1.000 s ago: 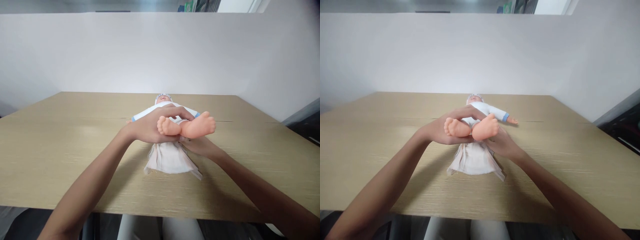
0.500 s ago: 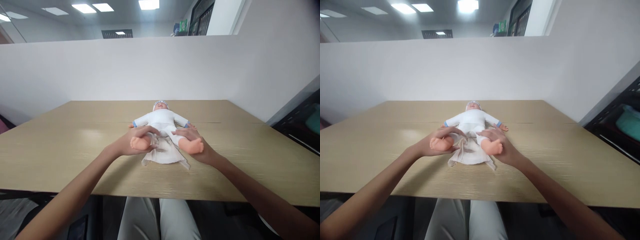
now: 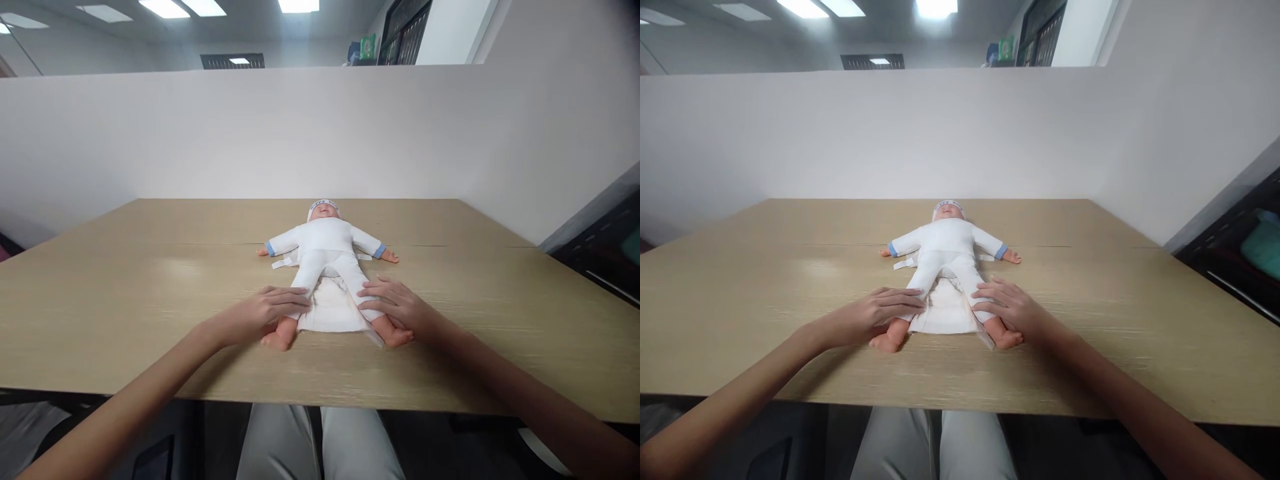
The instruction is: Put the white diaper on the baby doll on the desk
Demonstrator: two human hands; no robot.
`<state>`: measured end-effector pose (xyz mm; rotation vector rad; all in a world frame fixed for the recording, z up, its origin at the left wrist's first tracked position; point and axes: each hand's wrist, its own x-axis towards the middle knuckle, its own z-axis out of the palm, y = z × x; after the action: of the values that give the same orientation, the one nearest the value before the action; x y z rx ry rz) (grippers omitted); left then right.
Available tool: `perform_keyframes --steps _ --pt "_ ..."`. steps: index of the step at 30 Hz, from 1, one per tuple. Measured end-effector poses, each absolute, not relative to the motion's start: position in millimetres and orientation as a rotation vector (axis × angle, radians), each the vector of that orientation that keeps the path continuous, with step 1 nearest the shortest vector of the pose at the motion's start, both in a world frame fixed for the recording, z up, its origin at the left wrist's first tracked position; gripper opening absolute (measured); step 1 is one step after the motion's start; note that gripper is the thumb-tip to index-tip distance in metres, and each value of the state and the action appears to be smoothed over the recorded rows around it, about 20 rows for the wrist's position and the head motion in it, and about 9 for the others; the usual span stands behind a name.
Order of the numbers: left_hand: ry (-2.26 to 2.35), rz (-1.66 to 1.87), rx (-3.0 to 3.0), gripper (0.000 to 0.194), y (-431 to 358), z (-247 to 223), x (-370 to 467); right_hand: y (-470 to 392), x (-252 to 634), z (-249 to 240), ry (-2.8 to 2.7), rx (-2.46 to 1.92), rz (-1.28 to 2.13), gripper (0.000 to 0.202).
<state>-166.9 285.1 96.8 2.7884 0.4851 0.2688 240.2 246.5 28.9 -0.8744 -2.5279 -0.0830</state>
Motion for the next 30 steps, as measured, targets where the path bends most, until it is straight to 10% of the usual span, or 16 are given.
perform_keyframes --steps 10,18,30 --pt "0.64 0.231 2.7 0.032 276 109 -148 235 242 61 -2.502 -1.068 0.364 0.046" --pt "0.957 0.536 2.568 0.013 267 83 -124 207 183 40 -2.328 -1.208 -0.163 0.032" --pt "1.132 0.973 1.996 0.033 363 122 -86 323 181 87 -1.796 -1.346 0.391 0.03"
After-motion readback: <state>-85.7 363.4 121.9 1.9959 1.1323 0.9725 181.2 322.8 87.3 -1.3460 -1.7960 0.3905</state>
